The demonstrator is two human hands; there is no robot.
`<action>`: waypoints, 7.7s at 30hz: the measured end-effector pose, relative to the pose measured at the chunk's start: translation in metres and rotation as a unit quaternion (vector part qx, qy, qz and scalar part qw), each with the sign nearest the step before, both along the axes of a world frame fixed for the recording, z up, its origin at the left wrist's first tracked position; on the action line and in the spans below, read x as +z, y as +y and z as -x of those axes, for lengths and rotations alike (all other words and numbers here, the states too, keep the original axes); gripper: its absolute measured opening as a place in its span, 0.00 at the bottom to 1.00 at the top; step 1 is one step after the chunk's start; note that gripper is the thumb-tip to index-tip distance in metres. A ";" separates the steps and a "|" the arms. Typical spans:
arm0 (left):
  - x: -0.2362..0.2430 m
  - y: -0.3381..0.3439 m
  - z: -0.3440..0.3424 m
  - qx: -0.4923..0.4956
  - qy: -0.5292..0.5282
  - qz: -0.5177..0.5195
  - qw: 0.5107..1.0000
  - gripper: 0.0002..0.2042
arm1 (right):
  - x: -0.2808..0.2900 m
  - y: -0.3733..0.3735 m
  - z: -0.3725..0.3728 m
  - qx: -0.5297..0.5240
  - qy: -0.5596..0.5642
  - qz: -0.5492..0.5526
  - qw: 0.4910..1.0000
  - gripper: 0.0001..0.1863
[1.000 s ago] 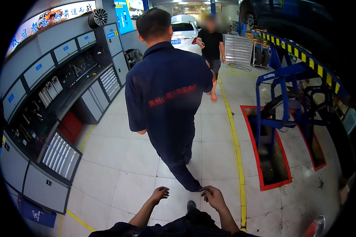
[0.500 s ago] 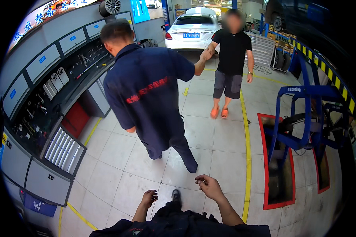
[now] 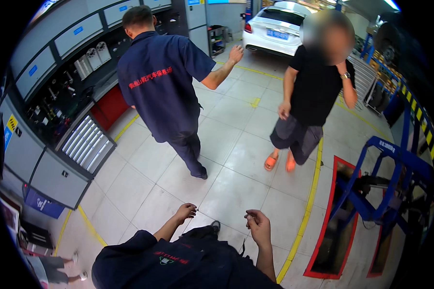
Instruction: The person disassembles a car key fob, removes the internal components, and uses a small screwdriver to adjust or replace parts inside the casing. The person then reassembles the key fob.
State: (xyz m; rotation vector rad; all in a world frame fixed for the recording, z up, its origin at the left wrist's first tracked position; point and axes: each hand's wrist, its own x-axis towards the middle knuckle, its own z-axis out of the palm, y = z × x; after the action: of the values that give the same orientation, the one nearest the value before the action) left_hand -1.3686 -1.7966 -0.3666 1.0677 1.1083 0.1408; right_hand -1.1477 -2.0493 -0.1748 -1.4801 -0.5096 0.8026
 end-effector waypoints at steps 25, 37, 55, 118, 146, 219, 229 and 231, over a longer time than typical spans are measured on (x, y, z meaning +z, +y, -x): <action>-0.123 0.163 0.249 0.420 0.121 0.116 0.892 0.05 | -0.011 0.411 0.070 0.312 0.013 -0.007 0.950 0.12; -0.063 0.512 0.238 0.230 0.129 -0.062 0.963 0.13 | -0.185 0.612 0.011 0.178 -0.042 0.250 0.951 0.11; -0.198 0.502 0.320 0.506 0.217 0.206 0.809 0.12 | -0.082 1.233 0.191 0.499 -0.168 0.052 0.849 0.12; -0.078 1.574 0.732 0.564 0.114 0.132 0.807 0.21 | -0.194 1.957 0.470 -0.152 -0.157 0.162 0.962 0.37; -0.067 1.479 0.740 0.579 0.103 0.170 0.791 0.23 | -0.198 1.955 0.470 -0.151 -0.168 0.165 0.960 0.38; -0.054 1.193 0.718 -0.170 0.543 -0.180 0.802 0.22 | -0.279 1.430 0.625 0.381 0.055 0.269 0.883 0.27; 0.098 1.265 0.661 -0.044 0.325 -0.253 0.910 0.20 | -0.178 1.473 0.537 0.352 0.019 0.087 0.932 0.27; 0.141 1.283 0.611 -0.081 0.295 -0.324 0.895 0.20 | -0.130 1.490 0.547 0.378 -0.158 -0.016 0.912 0.33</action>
State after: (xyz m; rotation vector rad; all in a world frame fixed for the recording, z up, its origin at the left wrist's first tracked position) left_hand -1.9800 -0.5137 -0.2258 1.8805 1.5595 0.0500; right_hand -1.6952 -0.5598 -0.3049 -1.3823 -1.3887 1.1405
